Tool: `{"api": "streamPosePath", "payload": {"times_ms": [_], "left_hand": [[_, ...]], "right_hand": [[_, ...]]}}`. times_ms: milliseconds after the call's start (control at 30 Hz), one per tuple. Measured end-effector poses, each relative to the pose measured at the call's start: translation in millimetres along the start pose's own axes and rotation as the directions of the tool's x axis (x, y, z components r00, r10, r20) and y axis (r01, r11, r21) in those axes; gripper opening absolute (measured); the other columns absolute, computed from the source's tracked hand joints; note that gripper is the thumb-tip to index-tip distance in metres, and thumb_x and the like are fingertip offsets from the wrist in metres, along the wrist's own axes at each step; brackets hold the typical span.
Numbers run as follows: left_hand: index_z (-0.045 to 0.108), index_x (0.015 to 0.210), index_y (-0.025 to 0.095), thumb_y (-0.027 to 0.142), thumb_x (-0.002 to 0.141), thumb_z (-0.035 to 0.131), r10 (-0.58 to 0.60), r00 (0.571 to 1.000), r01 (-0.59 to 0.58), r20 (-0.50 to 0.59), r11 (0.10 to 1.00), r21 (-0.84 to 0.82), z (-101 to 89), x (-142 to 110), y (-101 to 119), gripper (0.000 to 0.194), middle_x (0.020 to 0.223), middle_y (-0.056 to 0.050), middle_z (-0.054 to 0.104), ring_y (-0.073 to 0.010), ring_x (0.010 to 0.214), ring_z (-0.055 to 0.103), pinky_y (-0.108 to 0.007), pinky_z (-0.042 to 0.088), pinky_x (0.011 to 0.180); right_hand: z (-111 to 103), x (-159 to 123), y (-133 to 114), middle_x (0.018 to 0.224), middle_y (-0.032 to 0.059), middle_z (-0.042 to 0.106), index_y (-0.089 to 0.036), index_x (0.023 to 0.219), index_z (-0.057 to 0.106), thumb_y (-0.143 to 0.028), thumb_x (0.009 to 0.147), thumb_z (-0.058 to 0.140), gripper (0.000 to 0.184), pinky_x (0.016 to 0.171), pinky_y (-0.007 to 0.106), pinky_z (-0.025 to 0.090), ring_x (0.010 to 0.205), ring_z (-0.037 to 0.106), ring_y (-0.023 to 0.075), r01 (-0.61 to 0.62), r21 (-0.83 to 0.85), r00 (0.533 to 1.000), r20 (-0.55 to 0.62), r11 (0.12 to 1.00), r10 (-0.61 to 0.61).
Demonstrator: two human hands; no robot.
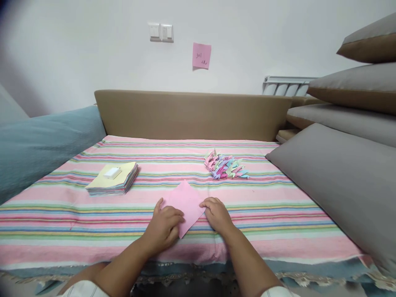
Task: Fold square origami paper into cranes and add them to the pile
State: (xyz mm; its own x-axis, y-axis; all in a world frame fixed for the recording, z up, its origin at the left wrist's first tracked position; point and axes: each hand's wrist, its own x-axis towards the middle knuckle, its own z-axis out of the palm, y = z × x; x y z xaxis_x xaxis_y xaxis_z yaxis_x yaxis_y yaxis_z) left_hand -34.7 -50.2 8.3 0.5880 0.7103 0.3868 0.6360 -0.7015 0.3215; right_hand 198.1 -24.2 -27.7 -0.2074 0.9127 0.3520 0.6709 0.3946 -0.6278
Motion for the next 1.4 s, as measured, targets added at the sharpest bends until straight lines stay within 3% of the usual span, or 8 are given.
{"api": "streamPosePath", "payload": {"times_ms": [100,167,433,800,900,1033,1200,1400], "left_hand": [[0.063,0.094,0.028,0.044,0.074,0.062,0.098,0.995,-0.098,0.034,0.995,-0.018,9.8,-2.7,6.9,0.026,0.097,0.000,0.067,-0.0201,0.092,0.057,-0.056,0.003,0.107],[0.062,0.095,0.028,0.047,0.072,0.065,0.127,0.991,-0.127,0.045,0.992,0.001,16.3,-3.5,5.3,0.030,0.095,0.000,0.068,-0.0194,0.090,0.057,-0.055,0.006,0.107],[0.063,0.082,0.025,0.029,0.079,0.060,0.086,0.996,-0.084,-0.012,0.990,0.111,13.0,-0.5,-10.0,0.006,0.083,0.003,0.068,-0.0147,0.081,0.060,-0.049,0.015,0.106],[0.062,0.074,0.021,0.013,0.080,0.048,-0.021,0.998,0.036,-0.063,0.967,0.251,-4.6,2.7,-25.0,0.017,0.075,0.002,0.067,-0.0141,0.075,0.061,-0.051,0.016,0.106],[0.063,0.076,0.022,0.012,0.081,0.047,-0.075,0.996,0.088,-0.057,0.957,0.277,-7.3,4.6,-27.9,0.019,0.076,0.000,0.067,-0.0155,0.077,0.061,-0.053,0.016,0.106],[0.062,0.080,0.023,0.014,0.083,0.044,-0.145,0.989,0.148,-0.032,0.957,0.250,-12.9,6.2,-33.2,0.020,0.082,-0.001,0.069,-0.0168,0.081,0.062,-0.053,0.016,0.106],[0.062,0.080,0.023,0.016,0.086,0.042,-0.125,0.992,0.119,0.019,0.974,0.193,-19.5,5.1,-42.8,0.022,0.080,0.001,0.068,-0.0151,0.080,0.060,-0.053,0.013,0.106],[0.062,0.081,0.024,0.018,0.087,0.040,-0.121,0.988,0.102,0.097,0.979,0.178,-24.4,3.9,-53.2,0.024,0.081,0.002,0.068,-0.0145,0.081,0.060,-0.050,0.017,0.105]], "right_hand": [[0.0,0.1,0.8,0.093,0.0056,0.065,-0.019,0.089,0.069,-0.007,0.073,0.039,0.035,0.088,0.036,0.040,0.094,0.054,0.0201,0.007,0.000,1.000,-0.003,1.000,-0.007],[0.2,0.0,1.6,0.094,0.0057,0.065,-0.019,0.090,0.069,-0.008,0.073,0.039,0.035,0.088,0.035,0.040,0.094,0.054,0.0200,0.006,0.001,1.000,-0.007,1.000,-0.006],[-3.3,0.4,-2.8,0.090,0.0055,0.066,-0.019,0.086,0.068,-0.014,0.076,0.042,0.028,0.084,0.033,0.041,0.091,0.056,0.0202,-0.055,0.011,0.998,-0.013,0.998,0.055],[-6.3,-4.3,-21.0,0.068,0.0012,0.062,-0.018,0.065,0.060,-0.032,0.085,0.045,0.029,0.065,0.025,0.041,0.067,0.056,0.0150,-0.069,0.100,0.996,0.068,0.993,0.062],[-6.1,-8.1,-23.3,0.073,0.0010,0.063,-0.018,0.070,0.062,-0.030,0.083,0.048,0.022,0.066,0.024,0.042,0.070,0.057,0.0148,-0.048,0.172,0.991,0.128,0.984,0.026],[-5.0,-10.9,-18.8,0.077,0.0007,0.064,-0.019,0.096,0.061,-0.025,0.083,0.044,0.022,0.069,0.025,0.045,0.072,0.059,0.0146,-0.075,0.273,0.985,0.172,0.959,0.028],[-2.3,-6.4,-10.3,0.074,0.0017,0.057,-0.019,0.100,0.059,-0.022,0.077,0.050,0.025,0.072,0.030,0.045,0.074,0.055,0.0175,0.017,0.073,1.000,-0.012,0.997,-0.016],[-1.4,-3.0,-5.6,0.091,0.0082,0.055,-0.020,0.095,0.065,-0.017,0.073,0.054,0.025,0.085,0.039,0.044,0.094,0.051,0.0234,0.028,-0.082,0.985,-0.166,0.996,-0.042]]}}
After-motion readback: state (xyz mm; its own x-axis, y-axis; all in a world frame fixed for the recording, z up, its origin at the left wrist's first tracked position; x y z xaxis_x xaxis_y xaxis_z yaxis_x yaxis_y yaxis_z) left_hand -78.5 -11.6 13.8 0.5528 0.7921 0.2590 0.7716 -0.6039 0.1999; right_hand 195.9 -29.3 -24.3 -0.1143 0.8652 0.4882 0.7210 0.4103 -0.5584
